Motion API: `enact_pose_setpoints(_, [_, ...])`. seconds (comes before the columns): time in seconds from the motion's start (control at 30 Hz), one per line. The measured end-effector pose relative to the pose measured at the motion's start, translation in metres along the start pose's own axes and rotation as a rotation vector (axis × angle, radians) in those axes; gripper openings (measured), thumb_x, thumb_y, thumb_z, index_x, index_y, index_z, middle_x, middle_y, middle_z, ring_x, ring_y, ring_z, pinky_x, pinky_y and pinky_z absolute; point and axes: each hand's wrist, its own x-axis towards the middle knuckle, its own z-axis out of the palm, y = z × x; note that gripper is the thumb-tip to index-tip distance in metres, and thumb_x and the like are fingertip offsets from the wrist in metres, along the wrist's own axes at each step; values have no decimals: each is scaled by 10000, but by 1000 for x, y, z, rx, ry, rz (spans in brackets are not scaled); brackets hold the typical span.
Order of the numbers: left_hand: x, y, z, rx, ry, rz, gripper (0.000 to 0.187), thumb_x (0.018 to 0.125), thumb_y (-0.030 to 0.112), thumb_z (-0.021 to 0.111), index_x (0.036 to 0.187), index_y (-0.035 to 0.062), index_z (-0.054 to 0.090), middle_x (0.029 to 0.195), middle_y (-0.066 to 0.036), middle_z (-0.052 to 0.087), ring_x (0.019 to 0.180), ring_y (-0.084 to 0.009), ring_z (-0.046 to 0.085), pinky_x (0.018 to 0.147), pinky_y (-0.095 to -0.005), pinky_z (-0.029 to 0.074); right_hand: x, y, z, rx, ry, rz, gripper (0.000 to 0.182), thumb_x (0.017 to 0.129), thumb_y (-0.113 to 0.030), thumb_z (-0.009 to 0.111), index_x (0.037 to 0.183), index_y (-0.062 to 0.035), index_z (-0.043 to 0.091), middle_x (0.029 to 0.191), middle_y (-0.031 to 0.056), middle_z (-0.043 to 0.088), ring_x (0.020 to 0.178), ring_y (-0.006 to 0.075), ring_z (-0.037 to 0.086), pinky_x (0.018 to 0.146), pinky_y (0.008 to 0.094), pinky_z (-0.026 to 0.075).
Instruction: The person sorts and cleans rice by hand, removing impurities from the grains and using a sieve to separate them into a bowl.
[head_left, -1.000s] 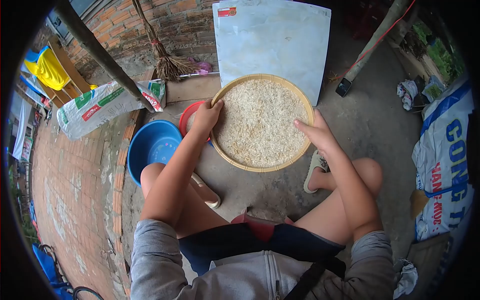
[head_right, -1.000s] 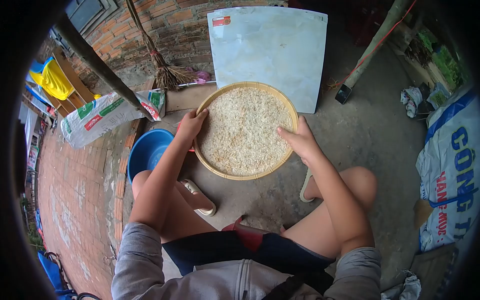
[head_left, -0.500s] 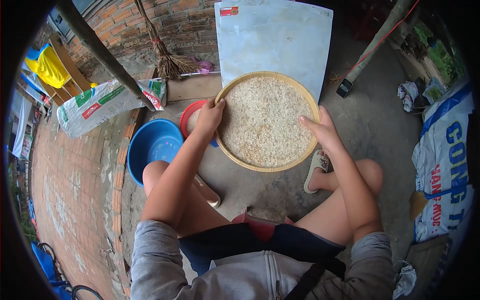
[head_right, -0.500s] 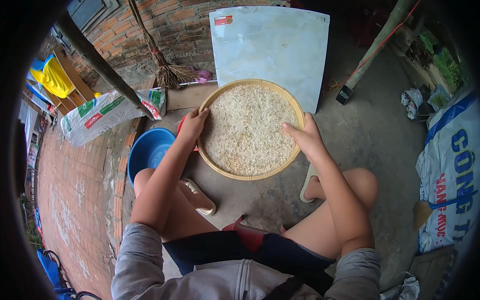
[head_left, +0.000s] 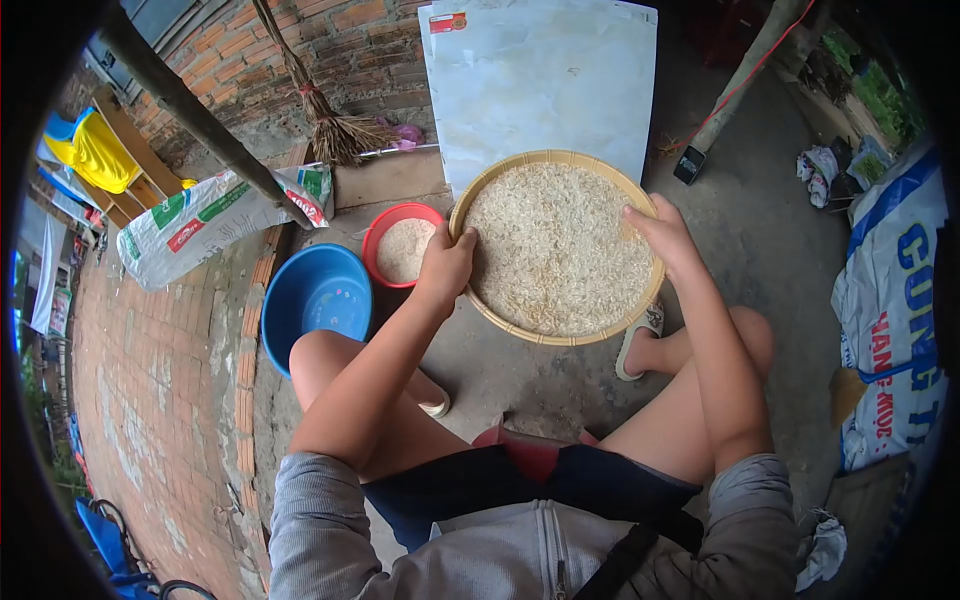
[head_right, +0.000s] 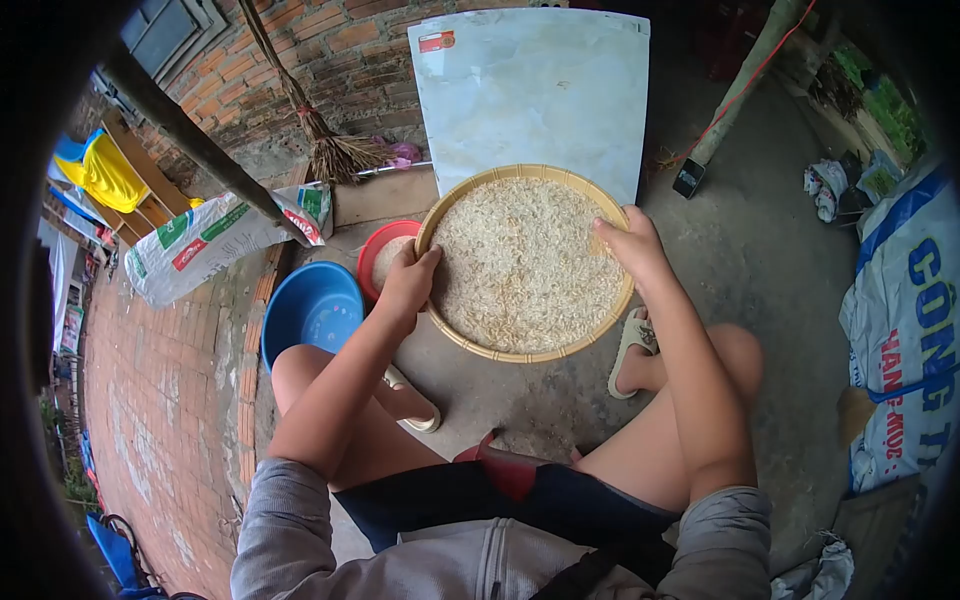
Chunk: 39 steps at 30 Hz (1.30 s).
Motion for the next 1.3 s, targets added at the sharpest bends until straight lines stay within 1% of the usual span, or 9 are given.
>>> enact_pose_setpoints(0.1, [22,-6,-15,-65,-48,-13,361,939,223,510,1190,-36,529,961,-105,636,875,-158,581,810,-289,448,-10,4,15,24,7,6,306,874,-127,612,1109,26,488,1026,115,605,899,173,602,777,315,482])
enact_pose_setpoints(0.17, [53,-15,-38,11,7,26,349,948,239,502,1147,-43,557,891,-75,648,761,-128,593,706,-276,478,-29,19,41,-23,124,-256,306,889,-139,594,1117,27,479,1028,118,601,891,177,604,767,322,486])
enact_pose_setpoints(0.37, [22,-8,-17,49,20,9,367,920,206,545,1191,-40,524,985,-113,632,916,-160,582,838,-303,443,-13,13,25,76,69,-13,308,893,-147,591,1116,30,474,1009,111,598,870,167,600,751,306,487])
enact_pose_setpoints(0.43, [5,-12,1,67,77,68,350,909,220,577,1178,-2,553,953,-67,640,796,-116,591,691,-229,463,0,12,14,13,65,18,304,891,-145,594,1109,31,476,1005,107,599,871,161,600,754,298,488])
enact_pose_setpoints(0.63, [41,10,-45,-201,-105,-96,289,879,197,612,1082,-5,572,847,-78,632,626,-126,608,539,-293,527,-39,25,49,-93,35,-276,406,832,-83,665,1146,19,430,1059,123,587,918,183,595,798,307,486])
enact_pose_setpoints(0.83, [-7,5,-2,-54,-6,101,486,718,114,787,1122,-27,558,976,-109,652,846,-155,636,775,-295,512,1,6,11,-4,12,34,343,846,-81,649,1112,-1,449,1048,121,591,911,167,598,777,309,491])
enact_pose_setpoints(1.03, [28,19,-48,-191,-145,-49,345,819,110,690,1106,-39,567,905,-125,665,676,-159,660,561,-282,553,-34,29,47,-136,-14,-204,552,832,-144,687,1232,9,338,1146,143,541,1045,188,552,832,303,474])
enact_pose_setpoints(1.23, [-9,11,-5,125,-27,176,568,673,69,814,1145,-79,534,998,-131,651,841,-204,647,798,-311,520,-8,7,20,167,31,59,386,823,-109,684,1110,30,468,1017,132,607,937,199,618,801,315,508])
enact_pose_setpoints(1.3, [10,6,-15,-57,-200,194,599,674,86,817,1162,-82,514,1002,-135,651,859,-213,649,807,-318,520,-7,0,17,205,-30,34,384,814,-105,693,1100,27,473,997,124,611,943,193,612,811,309,503])
